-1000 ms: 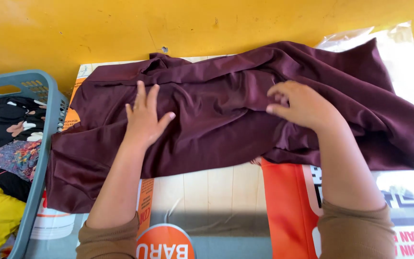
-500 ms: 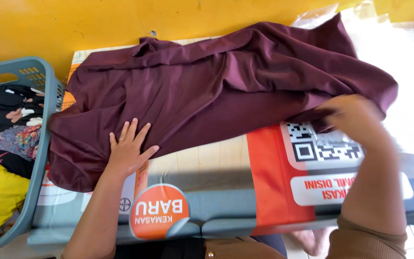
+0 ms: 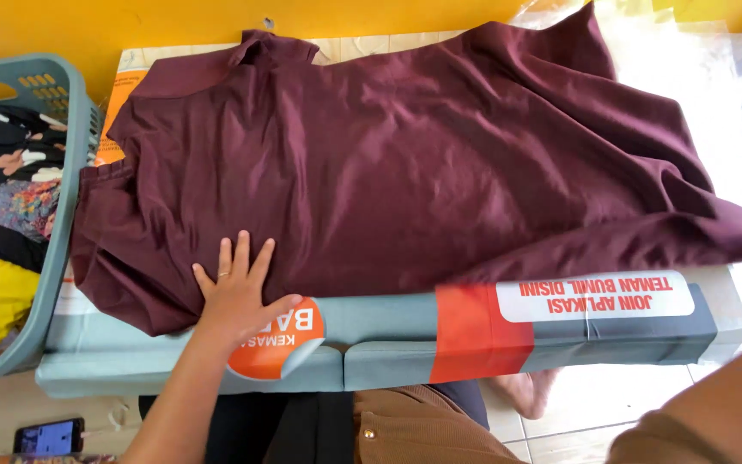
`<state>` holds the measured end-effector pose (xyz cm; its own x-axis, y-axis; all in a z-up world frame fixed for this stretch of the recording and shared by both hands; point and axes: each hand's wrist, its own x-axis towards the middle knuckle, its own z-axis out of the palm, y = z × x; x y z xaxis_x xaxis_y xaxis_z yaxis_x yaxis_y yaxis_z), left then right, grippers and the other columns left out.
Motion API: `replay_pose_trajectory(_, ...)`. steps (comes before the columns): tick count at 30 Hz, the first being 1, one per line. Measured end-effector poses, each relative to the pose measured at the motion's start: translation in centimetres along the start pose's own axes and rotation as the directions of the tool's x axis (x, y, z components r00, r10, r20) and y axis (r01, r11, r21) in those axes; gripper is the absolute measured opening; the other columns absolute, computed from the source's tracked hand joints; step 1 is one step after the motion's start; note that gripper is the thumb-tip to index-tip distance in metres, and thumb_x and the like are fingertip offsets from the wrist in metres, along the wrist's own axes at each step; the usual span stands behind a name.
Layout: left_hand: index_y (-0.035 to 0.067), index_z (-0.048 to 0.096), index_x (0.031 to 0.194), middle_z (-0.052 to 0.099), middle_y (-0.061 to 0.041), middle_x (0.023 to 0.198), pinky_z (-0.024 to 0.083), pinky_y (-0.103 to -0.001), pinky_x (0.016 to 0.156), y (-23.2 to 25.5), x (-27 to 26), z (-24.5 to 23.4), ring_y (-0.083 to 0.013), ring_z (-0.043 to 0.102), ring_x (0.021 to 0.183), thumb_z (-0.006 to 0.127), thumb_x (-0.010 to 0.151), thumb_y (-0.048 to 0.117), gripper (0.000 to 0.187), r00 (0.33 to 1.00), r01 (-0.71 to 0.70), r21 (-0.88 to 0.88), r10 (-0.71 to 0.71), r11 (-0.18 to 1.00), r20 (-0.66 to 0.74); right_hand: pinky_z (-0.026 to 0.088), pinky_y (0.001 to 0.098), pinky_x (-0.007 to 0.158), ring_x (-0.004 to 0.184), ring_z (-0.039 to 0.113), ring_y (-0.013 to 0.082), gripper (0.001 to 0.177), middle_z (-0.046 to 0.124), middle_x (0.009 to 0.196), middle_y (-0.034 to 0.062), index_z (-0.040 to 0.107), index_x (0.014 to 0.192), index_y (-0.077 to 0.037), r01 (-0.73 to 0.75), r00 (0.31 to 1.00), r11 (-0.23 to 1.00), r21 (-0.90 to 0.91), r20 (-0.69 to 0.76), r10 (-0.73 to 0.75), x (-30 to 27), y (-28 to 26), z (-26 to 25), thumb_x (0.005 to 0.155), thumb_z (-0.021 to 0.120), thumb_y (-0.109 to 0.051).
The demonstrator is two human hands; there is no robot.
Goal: The person uses a lint roller to clean a maroon long-sleeved shirt laid out on a table. They roll the device over the fabric to remove lint, then fold the shirt and place it into a laundry basket.
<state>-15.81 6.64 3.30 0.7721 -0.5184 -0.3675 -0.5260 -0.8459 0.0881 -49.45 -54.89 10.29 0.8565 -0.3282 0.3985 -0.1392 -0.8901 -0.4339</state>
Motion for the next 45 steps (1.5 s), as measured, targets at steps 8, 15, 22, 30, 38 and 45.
replay_pose_trajectory(8, 0.027, 0.019, 0.165, 0.008, -0.019, 0.171, 0.006, -0.083, 0.11, 5.0, -2.2, 2.8, -0.0485, 0.003, 0.156, 0.058, 0.09, 0.067, 0.094, 0.99, -0.032, -0.024, 0.028, 0.999, -0.139, 0.04, 0.0463, 0.111, 0.129, 0.056, 0.0373, 0.071, 0.065, 0.125, 0.014, 0.063, 0.139, -0.01, 0.209, 0.93, 0.962, 0.176, 0.268, -0.251, -0.9, -20.4, 17.2, 0.073, 0.084, -0.025)
replay_pose_trajectory(15, 0.03, 0.04, 0.157, 0.029, -0.009, 0.167, 0.018, -0.075, 0.114, 1.9, -3.0, 6.9, -0.0401, 0.022, 0.154, 0.061, 0.092, 0.051, 0.072, 0.915, -0.271, -0.075, 0.233, 0.96, -0.329, 0.051, 0.0356, 0.094, 0.101, 0.066, 0.0164, 0.03, 0.07, 0.095, -0.0086, 0.069, 0.122, -0.035, 0.265, 0.874, 0.962, -0.067, 0.438, -0.21, -2.9, -22.1, 27.0, 0.094, 0.064, -0.028)
replay_pose_trajectory(22, 0.025, 0.052, 0.146, 0.037, 0.0, 0.163, 0.011, -0.077, 0.113, -9.3, -8.1, 4.4, -0.0352, 0.022, 0.154, 0.066, 0.077, 0.072, 0.084, 0.899, 0.074, -0.21, -0.156, 0.975, -0.409, 0.049, 0.0307, 0.103, 0.114, 0.073, 0.0154, 0.032, 0.081, 0.121, -0.0065, 0.078, 0.115, -0.021, -0.234, 0.746, 0.967, -0.097, 0.62, 0.243, -3.0, -22.3, 20.2, 0.091, 0.063, -0.037)
replay_pose_trajectory(30, 0.021, 0.064, 0.136, 0.053, -0.011, 0.139, 0.032, -0.062, 0.098, -14.9, -9.0, 8.4, -0.0412, 0.043, 0.131, 0.06, 0.089, 0.057, 0.059, 0.622, 0.398, -0.493, -0.623, 0.774, -0.475, 0.047, 0.0255, 0.087, 0.079, 0.065, 0.0147, 0.026, 0.086, 0.098, -0.0085, 0.087, 0.101, -0.021, -0.432, 0.677, 0.879, -0.204, 0.571, 0.465, -2.0, -22.9, 19.5, 0.082, 0.07, -0.012)
replay_pose_trajectory(38, 0.017, 0.064, 0.105, 0.069, -0.002, 0.093, 0.034, -0.045, 0.089, -12.1, -6.8, 6.3, -0.0314, 0.066, 0.098, 0.048, 0.101, 0.034, 0.023, 0.679, 0.221, -0.651, -0.594, 0.726, -0.432, 0.048, 0.0291, 0.081, 0.068, 0.059, 0.0193, 0.031, 0.082, 0.099, -0.0051, 0.082, 0.109, -0.019, -0.409, 0.708, 0.894, -0.183, 0.554, 0.437, -1.4, -25.6, 20.6, 0.085, 0.064, -0.011)
replay_pose_trajectory(45, 0.01, 0.073, 0.114, 0.072, -0.001, 0.099, 0.052, -0.03, 0.083, -13.4, -5.9, 4.9, -0.0139, 0.065, 0.088, 0.064, 0.095, 0.023, 0.025, 0.631, -0.075, -0.924, -0.7, 0.374, -0.334, 0.049, 0.0258, 0.083, 0.073, 0.066, 0.0151, 0.039, 0.078, 0.094, -0.003, 0.085, 0.115, -0.025, -0.335, 0.757, 0.94, -0.07, 0.574, 0.313, -2.4, -25.6, 20.9, 0.088, 0.062, -0.007)
